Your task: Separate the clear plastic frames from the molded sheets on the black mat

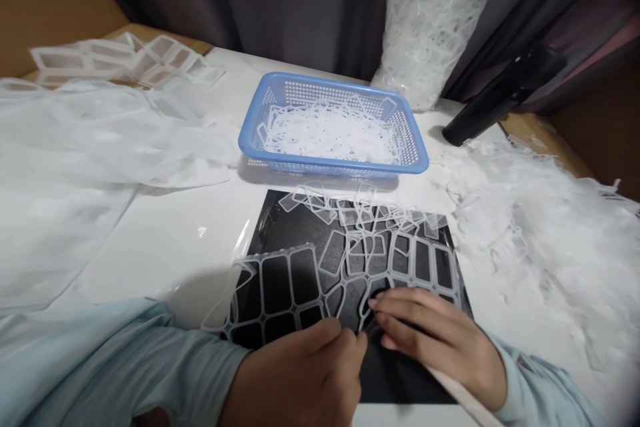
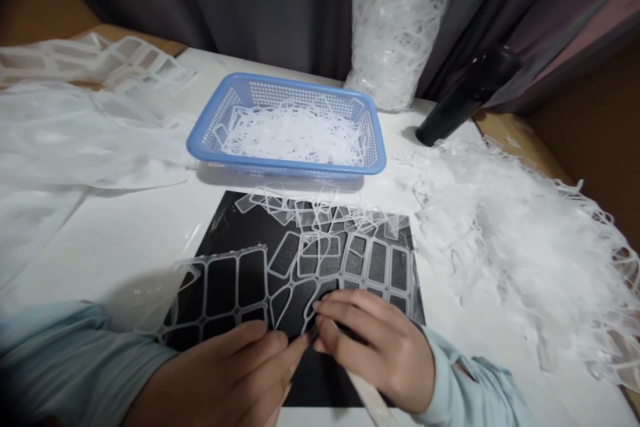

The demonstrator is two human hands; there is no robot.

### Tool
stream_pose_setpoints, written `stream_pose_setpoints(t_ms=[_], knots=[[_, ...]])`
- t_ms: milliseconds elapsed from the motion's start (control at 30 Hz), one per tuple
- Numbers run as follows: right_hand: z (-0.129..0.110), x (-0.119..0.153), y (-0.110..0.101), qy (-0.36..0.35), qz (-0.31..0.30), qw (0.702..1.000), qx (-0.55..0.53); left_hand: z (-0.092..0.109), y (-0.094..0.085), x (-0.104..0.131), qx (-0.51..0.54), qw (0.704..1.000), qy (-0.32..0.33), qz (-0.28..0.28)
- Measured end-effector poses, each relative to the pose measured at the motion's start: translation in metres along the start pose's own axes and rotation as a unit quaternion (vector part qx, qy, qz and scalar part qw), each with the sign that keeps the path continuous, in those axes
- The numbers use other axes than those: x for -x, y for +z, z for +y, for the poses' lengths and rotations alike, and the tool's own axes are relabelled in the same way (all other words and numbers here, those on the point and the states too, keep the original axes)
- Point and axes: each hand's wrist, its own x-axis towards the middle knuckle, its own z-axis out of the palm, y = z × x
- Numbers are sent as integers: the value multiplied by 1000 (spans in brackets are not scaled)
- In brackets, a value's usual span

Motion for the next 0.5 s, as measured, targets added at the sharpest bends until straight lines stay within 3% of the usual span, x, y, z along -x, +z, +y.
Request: stream_pose_setpoints(t_ms=[133, 233, 367, 500], knots=[[9, -9, -16, 41, 42, 998, -11, 2, -1, 0, -10, 1000, -2, -1], [20, -10, -26, 77, 140, 987, 1, -1, 0, -1, -9, 1000, 11, 0], [36, -8, -29, 156, 298, 941, 41, -8, 2, -2, -4, 999, 44, 24], [45, -12, -27, 168, 421, 889, 69, -8, 7, 1, 4, 997, 52, 62]])
